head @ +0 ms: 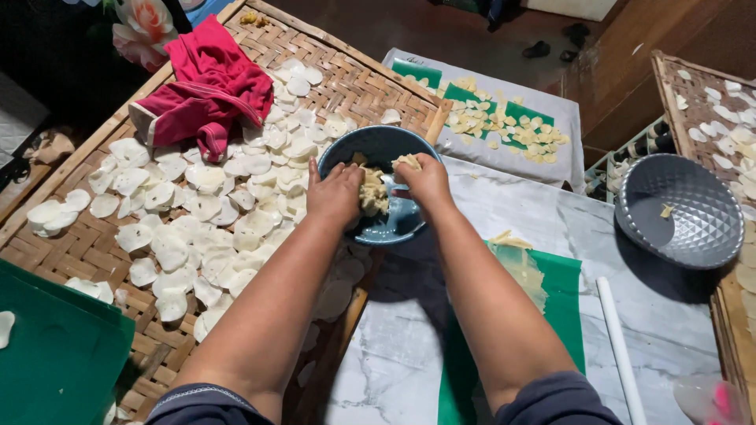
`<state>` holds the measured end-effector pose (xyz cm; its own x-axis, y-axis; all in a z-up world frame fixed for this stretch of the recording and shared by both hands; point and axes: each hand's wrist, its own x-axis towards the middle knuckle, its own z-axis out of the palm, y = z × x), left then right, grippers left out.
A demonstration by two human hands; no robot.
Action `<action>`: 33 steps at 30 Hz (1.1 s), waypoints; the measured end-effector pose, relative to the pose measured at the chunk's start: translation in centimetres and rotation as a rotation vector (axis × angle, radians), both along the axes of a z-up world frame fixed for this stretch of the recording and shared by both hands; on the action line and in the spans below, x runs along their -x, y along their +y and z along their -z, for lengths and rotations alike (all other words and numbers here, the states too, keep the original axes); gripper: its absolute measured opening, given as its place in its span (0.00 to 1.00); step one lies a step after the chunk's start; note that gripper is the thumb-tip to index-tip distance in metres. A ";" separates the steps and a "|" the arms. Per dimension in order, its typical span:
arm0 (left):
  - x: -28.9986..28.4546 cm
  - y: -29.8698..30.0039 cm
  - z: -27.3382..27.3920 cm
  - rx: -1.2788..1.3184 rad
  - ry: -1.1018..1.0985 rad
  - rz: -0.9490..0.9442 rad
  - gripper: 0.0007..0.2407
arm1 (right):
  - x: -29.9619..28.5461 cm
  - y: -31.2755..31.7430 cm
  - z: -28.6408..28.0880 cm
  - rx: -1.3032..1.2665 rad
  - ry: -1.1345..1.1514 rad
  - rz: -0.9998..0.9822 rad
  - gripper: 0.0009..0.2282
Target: Rolling out a small dough disc into a very thin sheet using a rolling pin
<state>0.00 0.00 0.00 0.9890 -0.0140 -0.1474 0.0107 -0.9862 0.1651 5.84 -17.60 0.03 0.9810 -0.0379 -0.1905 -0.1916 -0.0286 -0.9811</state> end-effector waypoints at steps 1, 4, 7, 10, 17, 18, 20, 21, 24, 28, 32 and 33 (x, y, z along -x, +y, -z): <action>0.0 -0.2 -0.5 -0.012 0.031 -0.020 0.30 | 1.0 -0.4 -2.3 -0.080 0.020 -0.016 0.13; 1.3 -1.1 -4.3 -0.014 0.116 -0.013 0.45 | 6.1 -4.1 -6.2 -0.302 0.062 -0.182 0.17; 1.9 -1.0 -5.0 0.058 0.021 0.049 0.49 | 11.5 -8.7 -7.4 -0.366 -0.050 -0.172 0.12; 3.7 -1.9 -6.4 0.128 -0.086 0.069 0.42 | 14.9 -14.8 -3.2 -0.218 -0.036 -0.022 0.08; 12.5 -10.8 -8.0 0.209 -0.541 -0.006 0.30 | 24.0 -22.1 2.5 -0.102 -0.048 0.151 0.08; 14.4 -13.1 -6.8 0.585 -0.592 0.109 0.27 | 26.0 -21.5 2.4 -0.161 -0.056 0.128 0.09; 17.8 -17.4 -3.7 0.963 -0.619 0.226 0.25 | 30.0 -19.4 0.9 -0.219 -0.059 0.109 0.11; 19.2 -19.6 -2.0 1.211 -0.448 0.130 0.25 | 32.0 -18.0 -0.5 -0.063 -0.151 -0.099 0.19; 23.3 -23.8 1.2 1.503 -0.234 0.011 0.24 | 34.5 -16.4 -1.3 0.061 -0.203 -0.272 0.28; 28.8 -28.4 2.6 1.541 -0.147 0.091 0.24 | 35.1 -16.1 -1.5 0.078 -0.104 -0.192 0.28; 27.6 -27.7 3.4 1.551 -0.165 0.003 0.23 | 35.8 -17.6 -2.2 0.166 -0.001 -0.120 0.28; 28.4 -28.0 2.6 1.570 -0.140 -0.059 0.21 | 35.8 -18.6 -1.0 0.196 -0.050 -0.146 0.28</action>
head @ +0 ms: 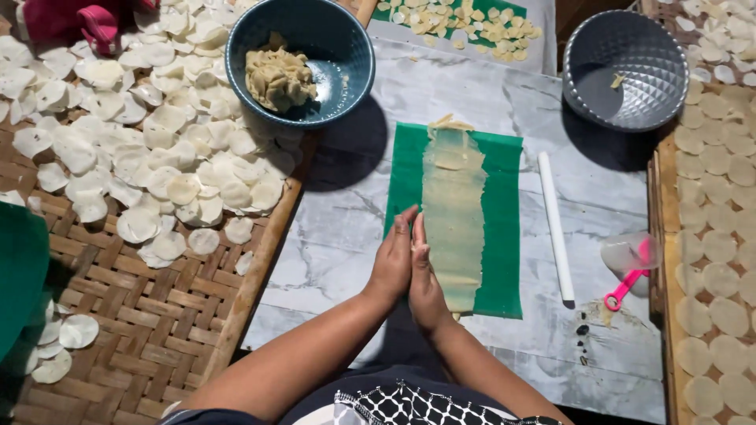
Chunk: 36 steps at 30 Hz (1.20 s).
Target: Rolling out a small dough disc into a very thin sheet using a rolling pin
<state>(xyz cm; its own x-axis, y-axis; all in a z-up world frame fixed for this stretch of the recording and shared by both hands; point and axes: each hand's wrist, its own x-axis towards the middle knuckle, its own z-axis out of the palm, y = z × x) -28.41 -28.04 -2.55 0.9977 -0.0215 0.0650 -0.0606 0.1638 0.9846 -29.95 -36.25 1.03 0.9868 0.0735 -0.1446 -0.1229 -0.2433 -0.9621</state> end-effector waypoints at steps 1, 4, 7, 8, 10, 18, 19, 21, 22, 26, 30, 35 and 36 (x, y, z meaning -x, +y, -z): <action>0.8 -0.4 -0.8 0.023 0.055 -0.022 0.20 | 0.0 -1.1 1.2 0.028 -0.048 -0.030 0.28; 0.1 -1.3 6.3 -0.104 0.559 0.059 0.14 | 0.9 -4.3 2.6 0.099 -0.175 -0.127 0.29; 0.4 -0.8 1.0 -0.352 0.540 -0.018 0.10 | 1.4 -8.2 2.2 0.202 -0.327 0.015 0.20; -0.6 -0.4 2.6 -0.351 0.541 -0.019 0.10 | 1.8 -9.6 2.5 0.202 -0.327 0.013 0.20; -2.8 0.5 5.6 -0.645 0.413 -0.072 0.23 | 2.4 -12.1 3.0 0.247 -0.418 0.166 0.14; -6.1 -4.8 5.4 -1.037 0.186 -0.259 0.25 | 4.9 -19.9 3.8 0.454 -0.470 0.315 0.13; -6.6 -5.3 7.0 -1.051 0.171 -0.322 0.28 | 4.8 -20.9 4.5 0.481 -0.469 0.329 0.13; -5.9 -5.4 4.2 -1.100 0.196 -0.272 0.29 | 4.6 -22.3 4.8 0.486 -0.483 0.358 0.13; -5.4 -5.6 3.0 -1.148 0.228 -0.219 0.30 | 4.8 -22.9 5.1 0.494 -0.491 0.384 0.12; -4.6 -6.0 0.9 -1.325 0.197 -0.105 0.28 | 3.5 -25.9 8.2 0.640 -0.590 0.384 0.13; -4.9 -5.6 2.4 -1.173 0.202 -0.182 0.33 | 1.5 -27.9 10.2 0.859 -0.534 0.337 0.19; -6.4 -4.6 9.0 -0.899 0.242 -0.335 0.28 | -1.2 -31.0 13.1 0.943 -0.295 0.271 0.19; -6.3 -4.3 9.5 -0.742 0.152 -0.355 0.30 | -2.0 -32.4 14.6 0.907 -0.188 0.302 0.18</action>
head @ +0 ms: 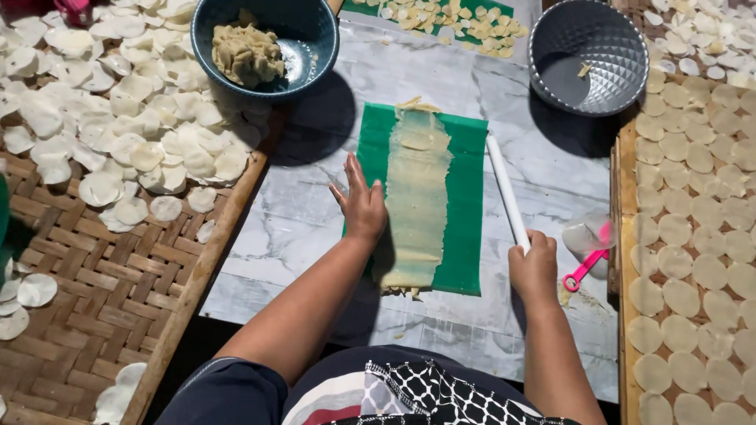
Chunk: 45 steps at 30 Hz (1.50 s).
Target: Rolling out a small dough disc into a very thin sheet using a rolling pin
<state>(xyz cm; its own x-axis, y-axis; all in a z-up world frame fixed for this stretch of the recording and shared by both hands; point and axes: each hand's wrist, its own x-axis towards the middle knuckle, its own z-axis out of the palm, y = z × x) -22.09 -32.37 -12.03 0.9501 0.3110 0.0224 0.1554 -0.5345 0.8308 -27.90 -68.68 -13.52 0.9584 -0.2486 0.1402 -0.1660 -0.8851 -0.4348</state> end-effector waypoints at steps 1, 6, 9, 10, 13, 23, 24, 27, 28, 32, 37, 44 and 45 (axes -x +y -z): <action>0.1 0.3 0.5 0.138 -0.116 0.012 0.34 | -0.9 -1.4 1.5 -0.055 0.074 0.066 0.17; 1.3 -0.2 -3.4 -0.011 -0.061 -0.040 0.44 | 1.8 6.2 -6.2 -0.208 -0.032 0.034 0.14; -0.1 -0.1 -1.5 0.172 -0.026 -0.076 0.40 | 2.9 10.4 -9.3 -0.295 -0.116 -0.099 0.11; -0.8 0.0 -0.1 0.396 -0.050 -0.147 0.33 | 3.2 11.6 -10.2 -0.358 -0.137 -0.154 0.11; 1.6 2.3 -4.9 0.622 -0.364 -0.231 0.25 | 2.2 11.2 -8.6 -0.228 -0.137 -0.358 0.11; -0.7 8.6 -5.2 -0.445 -0.176 0.139 0.29 | -1.7 17.6 -8.8 0.395 -0.040 -0.709 0.21; -0.5 8.6 -5.1 -0.517 -0.059 0.188 0.29 | -1.9 18.1 -8.7 0.390 -0.123 -0.704 0.22; 1.9 8.5 -5.6 -0.613 0.062 0.259 0.28 | -0.7 19.5 -9.0 0.348 -0.183 -0.706 0.27; 2.4 8.5 -6.1 -0.639 0.051 0.280 0.28 | -0.6 20.0 -9.4 0.317 -0.174 -0.709 0.29; 3.3 8.6 -4.7 -0.713 0.054 0.308 0.26 | 0.4 19.7 -6.7 0.292 -0.043 -0.659 0.31; -0.1 8.4 -4.6 -0.688 0.210 0.267 0.29 | -3.3 20.5 -5.9 0.324 0.074 -0.506 0.33; 6.3 8.2 -6.2 -0.783 0.113 0.363 0.26 | 2.6 19.6 -6.6 0.254 0.105 -0.566 0.33; 6.3 8.1 -6.5 -0.758 0.133 0.347 0.25 | 2.5 19.6 -6.8 0.252 0.128 -0.574 0.33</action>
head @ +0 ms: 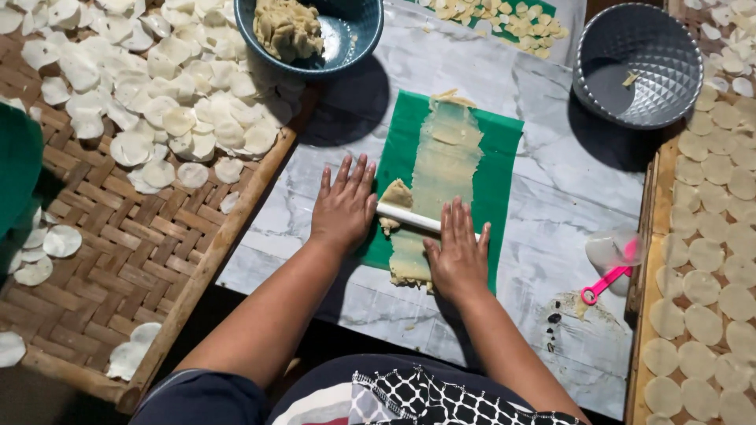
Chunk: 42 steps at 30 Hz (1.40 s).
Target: Rolling out a small dough disc into a very thin sheet using a rolling pin
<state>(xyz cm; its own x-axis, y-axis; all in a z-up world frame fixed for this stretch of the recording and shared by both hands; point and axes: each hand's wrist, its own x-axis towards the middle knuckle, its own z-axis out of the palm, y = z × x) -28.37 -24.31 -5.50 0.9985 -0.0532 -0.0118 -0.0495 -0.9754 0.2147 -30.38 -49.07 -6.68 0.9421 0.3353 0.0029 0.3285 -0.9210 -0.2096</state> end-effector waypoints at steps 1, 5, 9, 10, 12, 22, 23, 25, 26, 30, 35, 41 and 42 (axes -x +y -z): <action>-0.3 -0.1 -0.3 0.021 0.013 -0.014 0.25 | -0.2 0.0 -0.2 0.005 0.020 0.004 0.33; -3.6 0.5 2.9 0.051 0.016 -0.020 0.25 | -3.2 -0.7 2.1 -0.007 -0.066 0.022 0.32; -4.6 1.6 3.5 0.071 0.028 0.058 0.25 | -3.2 -2.0 3.8 -0.059 -0.216 0.023 0.15; -4.7 1.8 3.2 0.072 0.021 0.086 0.25 | -3.2 -2.2 3.7 -0.062 -0.236 -0.013 0.13; -4.5 2.4 0.7 0.065 -0.024 0.115 0.26 | -2.5 -1.3 2.0 -0.041 -0.278 -0.022 0.13; -5.7 3.5 1.7 0.134 -0.028 0.174 0.30 | -1.3 4.6 -1.2 0.080 -0.027 0.121 0.28; -5.6 3.4 2.1 0.143 -0.019 0.176 0.30 | -1.6 4.8 -1.1 0.089 -0.018 0.123 0.28; -6.2 3.2 2.2 0.117 -0.002 0.148 0.28 | -2.7 5.3 -1.1 0.076 0.019 0.211 0.30; -5.4 3.2 1.7 0.118 -0.008 0.159 0.28 | -1.8 5.2 -1.3 0.077 0.013 0.222 0.30; -1.2 4.0 2.3 0.127 -0.066 0.206 0.28 | 2.8 5.7 -1.7 0.029 0.084 0.208 0.31; -2.5 3.7 3.3 0.153 -0.089 0.212 0.27 | 0.8 5.2 -0.3 0.115 0.117 0.247 0.32; -5.1 3.5 1.4 0.165 0.022 0.143 0.28 | -2.3 5.5 -0.4 0.124 0.086 0.295 0.33; -4.0 3.5 1.4 0.168 -0.049 0.187 0.28 | -1.2 5.6 -0.9 0.106 0.107 0.291 0.32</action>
